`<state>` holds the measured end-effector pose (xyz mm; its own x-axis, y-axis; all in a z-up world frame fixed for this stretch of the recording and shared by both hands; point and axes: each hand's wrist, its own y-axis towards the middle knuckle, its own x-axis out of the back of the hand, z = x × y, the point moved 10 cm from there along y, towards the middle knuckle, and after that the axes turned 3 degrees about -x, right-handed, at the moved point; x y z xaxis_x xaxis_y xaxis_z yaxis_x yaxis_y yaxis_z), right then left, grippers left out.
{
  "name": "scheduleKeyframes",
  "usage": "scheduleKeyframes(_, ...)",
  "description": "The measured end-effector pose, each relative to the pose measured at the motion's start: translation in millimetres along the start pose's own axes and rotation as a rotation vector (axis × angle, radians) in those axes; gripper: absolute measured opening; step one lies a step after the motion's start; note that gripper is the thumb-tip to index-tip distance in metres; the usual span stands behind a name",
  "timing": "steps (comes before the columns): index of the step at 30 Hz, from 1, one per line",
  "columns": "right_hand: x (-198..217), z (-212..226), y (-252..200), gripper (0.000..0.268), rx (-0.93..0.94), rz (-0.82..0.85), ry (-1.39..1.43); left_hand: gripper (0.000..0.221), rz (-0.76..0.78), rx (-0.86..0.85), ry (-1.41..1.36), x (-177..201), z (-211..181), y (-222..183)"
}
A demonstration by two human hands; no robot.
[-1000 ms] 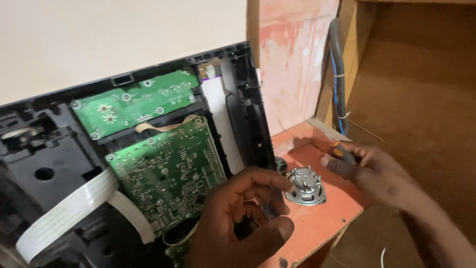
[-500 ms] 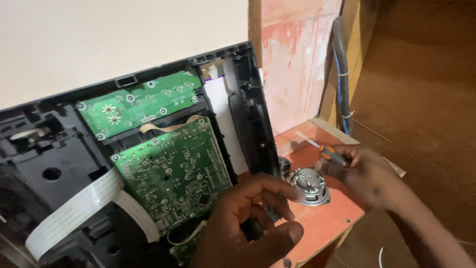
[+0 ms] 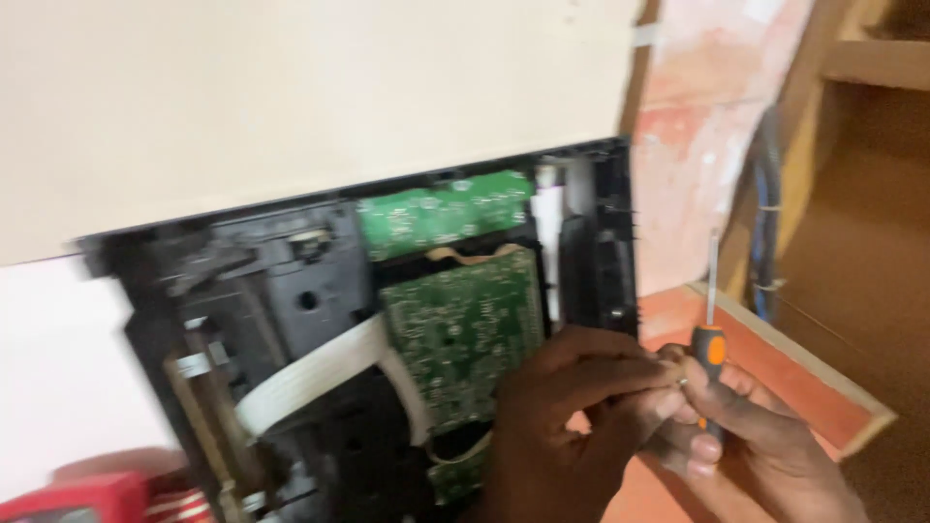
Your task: The person is disassembling or assembling an electronic device, specifically working on the circuit board and internal components using a screwdriver.
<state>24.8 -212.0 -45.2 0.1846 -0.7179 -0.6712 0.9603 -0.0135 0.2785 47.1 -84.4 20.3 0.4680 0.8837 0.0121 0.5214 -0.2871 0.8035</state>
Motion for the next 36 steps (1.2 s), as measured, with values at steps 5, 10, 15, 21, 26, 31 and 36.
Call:
scheduleKeyframes(5, 41, -6, 9, 0.014, -0.002, -0.209, -0.218, 0.005, -0.103, 0.001, -0.062, 28, -20, 3)
scheduleKeyframes(10, -21, 19, 20, 0.027, 0.097, 0.019, -0.372, 0.025, -0.16, 0.083, 0.031, 45, -18, 10)
scheduleKeyframes(15, 30, 80, -12, 0.033, 0.395, -0.478, -1.09, 0.019, -0.313, 0.146, -0.134, 88, -20, 28)
scheduleKeyframes(21, -7, 88, -30, 0.04, 0.469, -0.724, -1.364, 0.023, -0.24, 0.039, -0.33, 94, -22, 36)
scheduleKeyframes(26, -5, 83, -26, 0.034, 0.552, -0.648, -1.275, 0.022, -0.209, -0.016, -0.4, 94, -20, 35)
scheduleKeyframes(31, -31, 83, -21, 0.028, 0.607, -0.546, -1.384, 0.022, -0.174, 0.04, -0.343, 91, -17, 34)
scheduleKeyframes(36, -26, 89, -12, 0.031, 0.459, -0.589, -1.411, 0.021, -0.16, 0.047, -0.375, 89, -12, 35)
